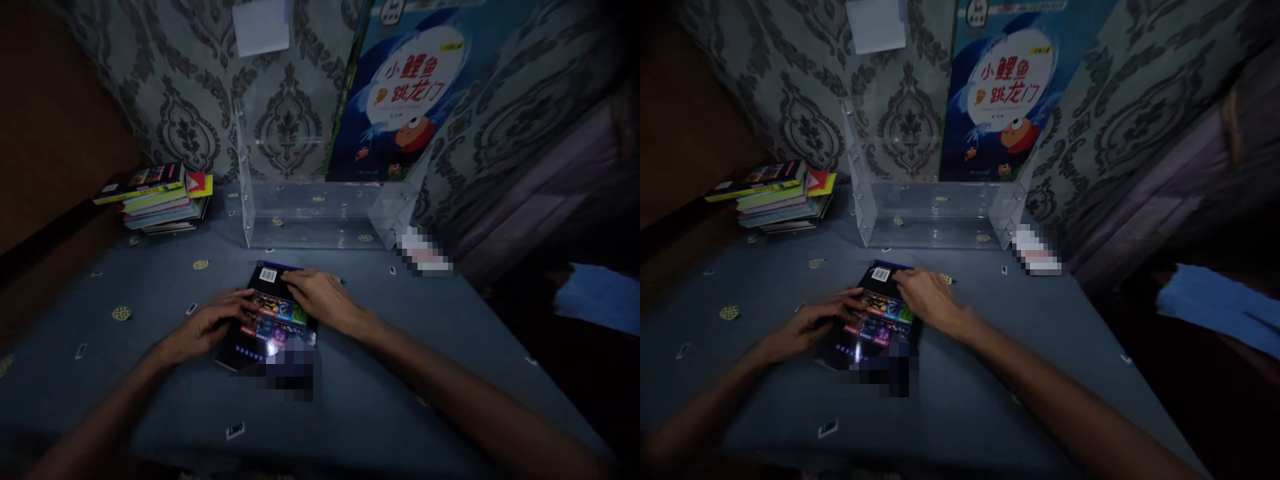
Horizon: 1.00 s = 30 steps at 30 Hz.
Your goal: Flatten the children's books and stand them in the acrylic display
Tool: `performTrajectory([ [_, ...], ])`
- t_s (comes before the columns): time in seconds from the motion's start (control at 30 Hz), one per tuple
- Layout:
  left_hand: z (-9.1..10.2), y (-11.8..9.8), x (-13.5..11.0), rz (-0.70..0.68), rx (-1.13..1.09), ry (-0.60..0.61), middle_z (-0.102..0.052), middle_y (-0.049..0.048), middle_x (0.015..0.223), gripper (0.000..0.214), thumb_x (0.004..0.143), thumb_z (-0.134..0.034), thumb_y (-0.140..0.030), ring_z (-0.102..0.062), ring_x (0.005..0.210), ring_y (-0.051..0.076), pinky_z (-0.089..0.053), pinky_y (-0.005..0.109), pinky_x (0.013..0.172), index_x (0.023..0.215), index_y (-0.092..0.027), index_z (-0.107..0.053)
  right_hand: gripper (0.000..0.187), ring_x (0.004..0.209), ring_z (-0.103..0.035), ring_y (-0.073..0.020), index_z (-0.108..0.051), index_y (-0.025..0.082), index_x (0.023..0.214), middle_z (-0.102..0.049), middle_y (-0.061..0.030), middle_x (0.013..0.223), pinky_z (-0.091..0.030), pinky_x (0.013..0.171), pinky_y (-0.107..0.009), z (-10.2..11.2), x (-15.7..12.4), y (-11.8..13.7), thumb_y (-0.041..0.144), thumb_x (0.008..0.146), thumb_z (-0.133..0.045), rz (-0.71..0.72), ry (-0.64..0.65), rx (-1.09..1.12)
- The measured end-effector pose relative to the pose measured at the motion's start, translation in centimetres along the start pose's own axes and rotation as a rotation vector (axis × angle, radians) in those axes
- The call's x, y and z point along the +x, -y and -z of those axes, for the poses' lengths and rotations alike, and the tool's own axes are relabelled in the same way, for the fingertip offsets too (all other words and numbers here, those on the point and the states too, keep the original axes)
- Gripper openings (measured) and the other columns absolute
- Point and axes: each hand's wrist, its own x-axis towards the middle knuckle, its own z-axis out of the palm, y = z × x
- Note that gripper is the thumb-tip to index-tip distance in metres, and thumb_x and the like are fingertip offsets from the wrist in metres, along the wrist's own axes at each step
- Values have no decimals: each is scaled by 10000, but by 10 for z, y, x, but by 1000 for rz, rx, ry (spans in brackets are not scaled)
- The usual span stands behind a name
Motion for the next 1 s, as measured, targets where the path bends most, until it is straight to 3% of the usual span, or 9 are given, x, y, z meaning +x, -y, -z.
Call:
performTrajectory([
  [0.17, 1, 4, 0, 4, -6, 25, -685, 83, 1261, 301, 932, -476, -174, -419, 1402, 264, -325, 530, 1140, 1036, -255, -747, 332, 1024, -674, -265, -670, 188, 1216, -722, -97, 1184, -522, 866, -401, 2, -31, -36, 163, 929, -506, -27, -142, 21],
  [0.33, 13, 11, 2, 58, 41, -51, -698, 69, 1242, 235, 905, -543, -233, -457, 1369, 274, -342, 501, 1128, 1002, -268, -753, 258, 974, -612, -292, -732, 173, 1087, -759, -103, 1054, -469, 830, -448, -1, -34, -33, 220, 913, -547, 10, -243, -43],
  [0.47, 35, 17, 6, 94, 371, -8, -683, 40, 1273, 290, 891, -515, -233, -431, 1380, 298, -198, 545, 1177, 1088, -290, -720, 279, 976, -608, -283, -727, 156, 1092, -749, -117, 1010, -466, 854, -450, -2, -35, -27, 233, 913, -527, 45, -265, 32],
  [0.57, 36, 10, 11, 94, 665, 42, -683, 51, 1258, 301, 869, -504, -196, -461, 1333, 321, -181, 573, 1162, 1084, -276, -699, 314, 890, -622, -249, -706, 161, 1143, -737, -110, 972, -489, 842, -432, -1, -39, -27, 236, 924, -493, 70, -250, 141],
  [0.63, 20, -3, 17, 107, 793, -11, -682, 105, 1210, 255, 880, -497, -198, -539, 1204, 336, -295, 568, 1092, 1044, -229, -690, 317, 865, -634, -235, -706, 176, 1145, -737, -95, 937, -493, 851, -431, 0, -42, -28, 225, 924, -483, 74, -258, 234],
  [0.73, -23, -28, 25, 136, 904, -51, -661, 142, 1104, 278, 949, -437, -257, -584, 989, 308, -461, 488, 893, 1123, -179, -640, 316, 877, -653, -218, -714, 210, 1134, -740, -72, 958, -509, 824, -396, 3, -46, -28, 219, 920, -481, 24, -243, 386],
  [0.83, -63, -48, 30, 126, 957, -45, -626, 152, 1117, 319, 924, -534, -417, -559, 1024, 329, -479, 478, 867, 1102, -164, -617, 337, 834, -669, -194, -708, 215, 1152, -742, -57, 958, -520, 746, -336, 4, -47, -29, 212, 908, -475, -58, -201, 505],
  [0.9, -78, -54, 32, 159, 980, -60, -622, 146, 1077, 341, 876, -603, -468, -549, 1041, 346, -469, 504, 899, 1036, -167, -618, 352, 835, -678, -187, -704, 204, 1161, -745, -52, 939, -519, 736, -317, 4, -46, -31, 197, 892, -479, -88, -189, 561],
  [1.0, -85, -55, 34, 209, 926, -72, -630, 136, 1024, 285, 858, -634, -434, -556, 1040, 349, -476, 495, 899, 983, -179, -621, 364, 839, -682, -186, -698, 183, 1171, -751, -53, 923, -519, 734, -312, 4, -45, -34, 191, 879, -481, -113, -176, 634],
])
